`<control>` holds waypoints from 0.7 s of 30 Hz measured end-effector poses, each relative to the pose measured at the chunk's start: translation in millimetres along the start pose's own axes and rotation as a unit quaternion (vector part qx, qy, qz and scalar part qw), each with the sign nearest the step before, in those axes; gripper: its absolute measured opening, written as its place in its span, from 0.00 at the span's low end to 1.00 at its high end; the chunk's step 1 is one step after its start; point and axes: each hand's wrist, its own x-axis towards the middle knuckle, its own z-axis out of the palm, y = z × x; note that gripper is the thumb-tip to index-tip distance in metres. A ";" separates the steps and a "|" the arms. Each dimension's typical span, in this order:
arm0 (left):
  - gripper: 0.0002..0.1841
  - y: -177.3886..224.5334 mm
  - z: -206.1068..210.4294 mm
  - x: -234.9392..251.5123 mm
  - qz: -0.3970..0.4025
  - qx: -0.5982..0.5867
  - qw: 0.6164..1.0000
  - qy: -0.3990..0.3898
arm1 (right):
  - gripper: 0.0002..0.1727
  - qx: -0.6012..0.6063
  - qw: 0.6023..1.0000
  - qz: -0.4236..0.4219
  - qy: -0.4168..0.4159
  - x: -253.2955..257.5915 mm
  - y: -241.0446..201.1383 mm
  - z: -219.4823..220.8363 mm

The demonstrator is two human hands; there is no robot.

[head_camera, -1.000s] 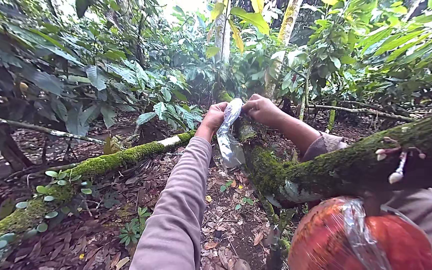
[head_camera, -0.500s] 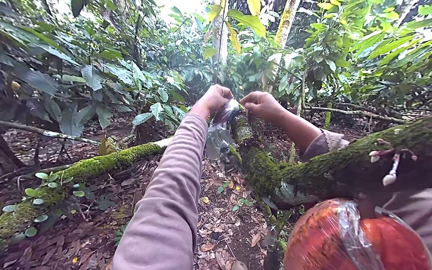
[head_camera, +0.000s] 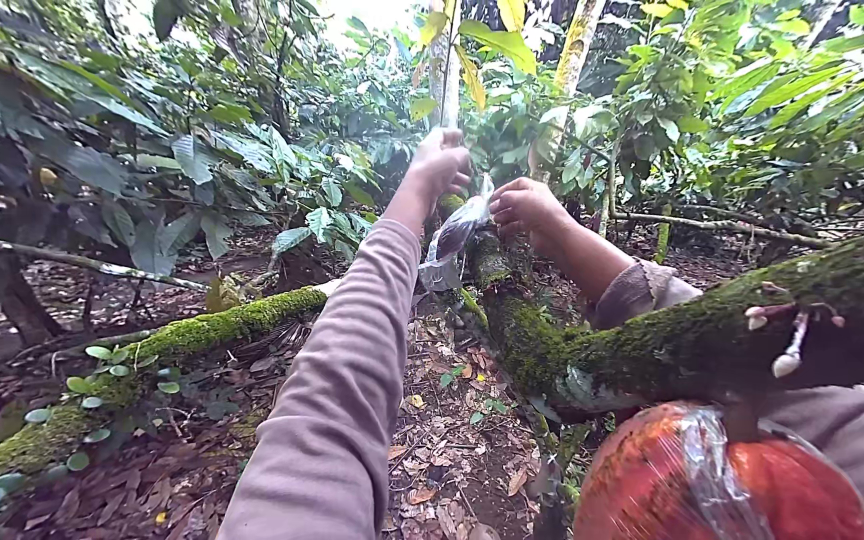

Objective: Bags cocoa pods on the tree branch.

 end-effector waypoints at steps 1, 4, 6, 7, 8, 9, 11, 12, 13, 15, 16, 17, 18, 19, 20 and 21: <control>0.25 -1.0 -3.5 -5.6 -0.010 0.011 1.000 0.011 | 0.19 0.002 1.000 0.008 0.002 1.4 -1.4 -1.0; 0.29 -16.1 -9.2 -11.4 -0.004 0.150 0.988 -0.040 | 0.23 0.002 0.999 0.030 -0.032 2.7 -7.8 1.2; 0.26 -23.8 -4.5 -11.9 0.025 0.211 0.975 -0.068 | 0.20 0.002 0.998 0.031 -0.055 4.6 -7.6 6.3; 0.24 -25.1 -0.3 -12.4 0.041 0.230 0.970 -0.069 | 0.17 0.001 0.998 0.025 -0.060 6.5 -5.3 8.2; 0.22 -26.2 3.8 -12.3 0.055 0.249 0.965 -0.064 | 0.14 0.002 0.998 0.016 -0.066 7.4 -2.9 8.8; 0.19 -26.7 7.0 -12.7 0.068 0.264 0.961 -0.050 | 0.13 0.002 0.997 0.002 -0.077 8.2 -0.5 7.8; 0.11 -29.0 8.1 -12.6 0.090 0.252 0.963 -0.014 | 0.14 0.003 0.995 -0.027 -0.093 8.0 1.9 3.8; 0.10 -31.8 6.7 -13.4 0.103 0.223 0.969 -0.007 | 0.17 -0.002 0.995 -0.039 -0.097 6.9 1.9 1.8; 0.10 -36.7 4.8 -15.4 0.118 0.185 0.976 -0.008 | 0.19 -0.017 0.994 -0.048 -0.097 6.3 1.9 0.4; 0.10 -49.9 2.0 -20.3 0.142 0.119 0.983 -0.014 | 0.22 -0.062 0.992 -0.051 -0.100 6.6 0.2 -0.6; 0.09 -55.7 1.4 -23.3 0.153 0.100 0.983 -0.016 | 0.23 -0.084 0.990 -0.046 -0.101 6.7 -2.0 -0.2; 0.09 -60.5 1.0 -27.0 0.167 0.090 0.982 -0.016 | 0.23 -0.100 0.989 -0.038 -0.102 7.1 -4.4 0.6; 0.08 -64.5 0.4 -30.3 0.186 0.087 0.979 -0.014 | 0.22 -0.112 0.988 -0.031 -0.103 8.0 -6.2 1.6; 0.07 -68.1 -0.5 -32.8 0.206 0.089 0.974 -0.012 | 0.21 -0.118 0.987 -0.026 -0.106 9.6 -6.8 2.9; 0.07 -70.6 -1.5 -35.2 0.224 0.096 0.970 -0.010 | 0.20 -0.123 0.986 -0.025 -0.109 11.4 -6.9 4.1; 0.07 -72.3 -2.0 -37.6 0.240 0.102 0.965 -0.008 | 0.19 -0.129 0.985 -0.027 -0.109 13.0 -6.3 4.9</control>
